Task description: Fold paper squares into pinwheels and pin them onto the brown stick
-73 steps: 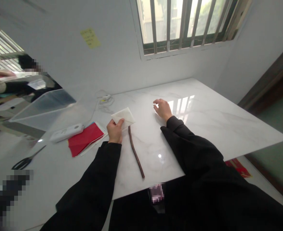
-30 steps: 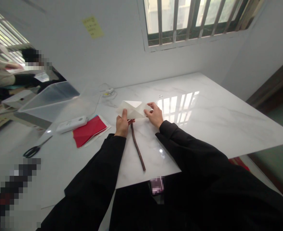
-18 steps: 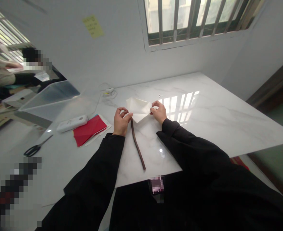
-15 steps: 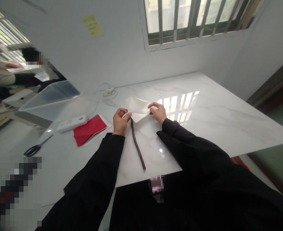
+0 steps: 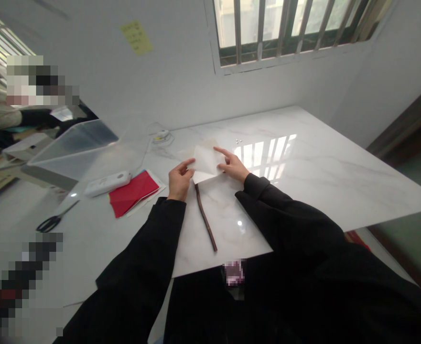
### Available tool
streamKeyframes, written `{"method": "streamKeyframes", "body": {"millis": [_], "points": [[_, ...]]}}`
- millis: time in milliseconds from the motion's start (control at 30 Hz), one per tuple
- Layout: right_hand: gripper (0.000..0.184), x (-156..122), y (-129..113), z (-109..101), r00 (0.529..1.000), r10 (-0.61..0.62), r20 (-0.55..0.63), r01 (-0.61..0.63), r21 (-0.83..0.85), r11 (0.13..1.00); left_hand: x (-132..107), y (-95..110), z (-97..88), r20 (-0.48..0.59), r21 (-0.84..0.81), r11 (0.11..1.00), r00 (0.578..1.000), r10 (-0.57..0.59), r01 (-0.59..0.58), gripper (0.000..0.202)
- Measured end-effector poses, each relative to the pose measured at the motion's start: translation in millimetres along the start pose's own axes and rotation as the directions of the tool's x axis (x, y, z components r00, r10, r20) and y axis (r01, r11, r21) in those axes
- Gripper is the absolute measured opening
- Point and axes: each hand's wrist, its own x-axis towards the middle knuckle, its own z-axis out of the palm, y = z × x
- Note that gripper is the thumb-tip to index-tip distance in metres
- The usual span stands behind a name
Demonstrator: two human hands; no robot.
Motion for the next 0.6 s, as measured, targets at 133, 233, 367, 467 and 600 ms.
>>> {"method": "streamKeyframes", "body": {"millis": [133,233,367,467,600], "points": [[0.061,0,2,-4,0.999,0.046,-0.019,-0.044,0.098,0.994,-2,0,1.1,0.035,-0.039,0.998,0.998,-0.048,0.049,0.049],[0.053,1,4,-5,0.992,0.119,-0.050,-0.108,0.181,0.977,-3,1,1.0,0.078,-0.164,0.977,0.989,-0.123,0.134,0.052],[0.055,3,6,-7,0.979,0.200,-0.050,-0.176,0.300,0.938,-1,8,-3.4,0.165,-0.273,0.928,0.963,-0.213,0.252,0.053],[0.057,4,6,-9,0.974,0.226,-0.028,-0.200,0.365,0.909,3,11,-8.6,0.203,-0.319,0.899,0.948,-0.244,0.300,0.051],[0.053,4,5,-10,0.972,0.235,-0.011,-0.208,0.424,0.881,5,12,-12.8,0.253,-0.408,0.843,0.931,-0.264,0.350,0.048]]}}
